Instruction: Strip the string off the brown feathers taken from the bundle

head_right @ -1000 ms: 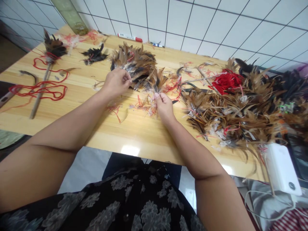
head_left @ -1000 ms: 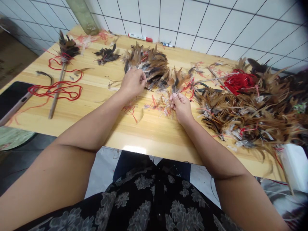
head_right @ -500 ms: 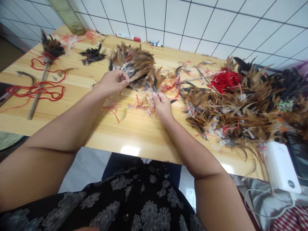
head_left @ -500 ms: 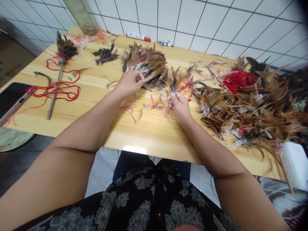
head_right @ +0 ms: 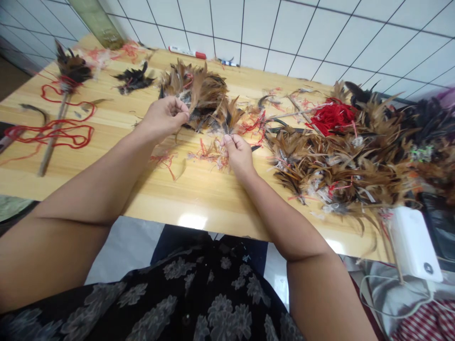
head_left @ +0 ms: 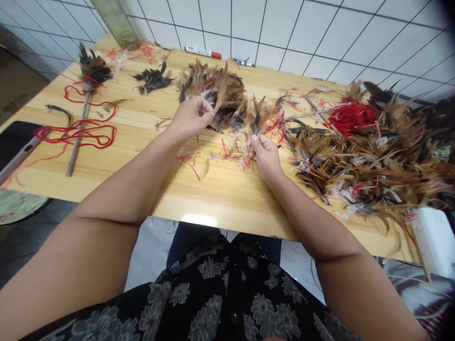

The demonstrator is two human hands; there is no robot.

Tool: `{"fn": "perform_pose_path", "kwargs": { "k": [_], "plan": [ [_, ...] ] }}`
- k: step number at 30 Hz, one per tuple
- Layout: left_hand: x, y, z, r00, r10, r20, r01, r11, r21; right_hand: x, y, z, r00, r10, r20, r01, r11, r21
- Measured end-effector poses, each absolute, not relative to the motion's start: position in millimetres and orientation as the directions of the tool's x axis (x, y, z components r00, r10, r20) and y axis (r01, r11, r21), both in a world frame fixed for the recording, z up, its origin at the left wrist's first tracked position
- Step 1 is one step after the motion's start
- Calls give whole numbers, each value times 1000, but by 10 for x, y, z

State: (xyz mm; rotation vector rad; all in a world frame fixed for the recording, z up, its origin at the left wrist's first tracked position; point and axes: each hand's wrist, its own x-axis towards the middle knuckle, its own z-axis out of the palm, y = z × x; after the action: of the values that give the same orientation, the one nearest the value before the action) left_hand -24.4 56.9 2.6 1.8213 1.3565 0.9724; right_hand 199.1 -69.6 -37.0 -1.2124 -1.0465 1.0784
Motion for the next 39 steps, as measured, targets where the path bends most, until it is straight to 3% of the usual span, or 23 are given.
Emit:
{"fn": "perform_pose_path", "kwargs": {
  "k": [6, 12, 16, 28, 33, 39],
  "plan": [
    [-218, 553, 67, 213, 976, 52, 681, -186, 709, 1994, -694, -367, 175, 984, 27, -61, 38, -997],
    [-243, 604, -77, 266, 924, 275, 662, -382, 645, 1989, -696, -353, 172, 985, 15, -40, 23, -999],
    [-214, 580, -138, 393, 860, 324, 598, -507, 621, 1985, -701, -345, 164, 986, 15, -48, 23, -999],
    [-248, 634, -155, 376, 869, 322, 438, -474, 764, 1953, -736, -242, 187, 982, 3, -18, 7, -1000],
    [-228, 549, -53, 277, 893, 354, 346, -437, 830, 1956, -733, -259, 195, 981, -13, -25, -8, -1000],
    [-56, 366, -4, 347, 922, 173, 115, -225, 968, 1964, -734, -265, 198, 980, -24, -13, -22, -1000]
  ]
}}
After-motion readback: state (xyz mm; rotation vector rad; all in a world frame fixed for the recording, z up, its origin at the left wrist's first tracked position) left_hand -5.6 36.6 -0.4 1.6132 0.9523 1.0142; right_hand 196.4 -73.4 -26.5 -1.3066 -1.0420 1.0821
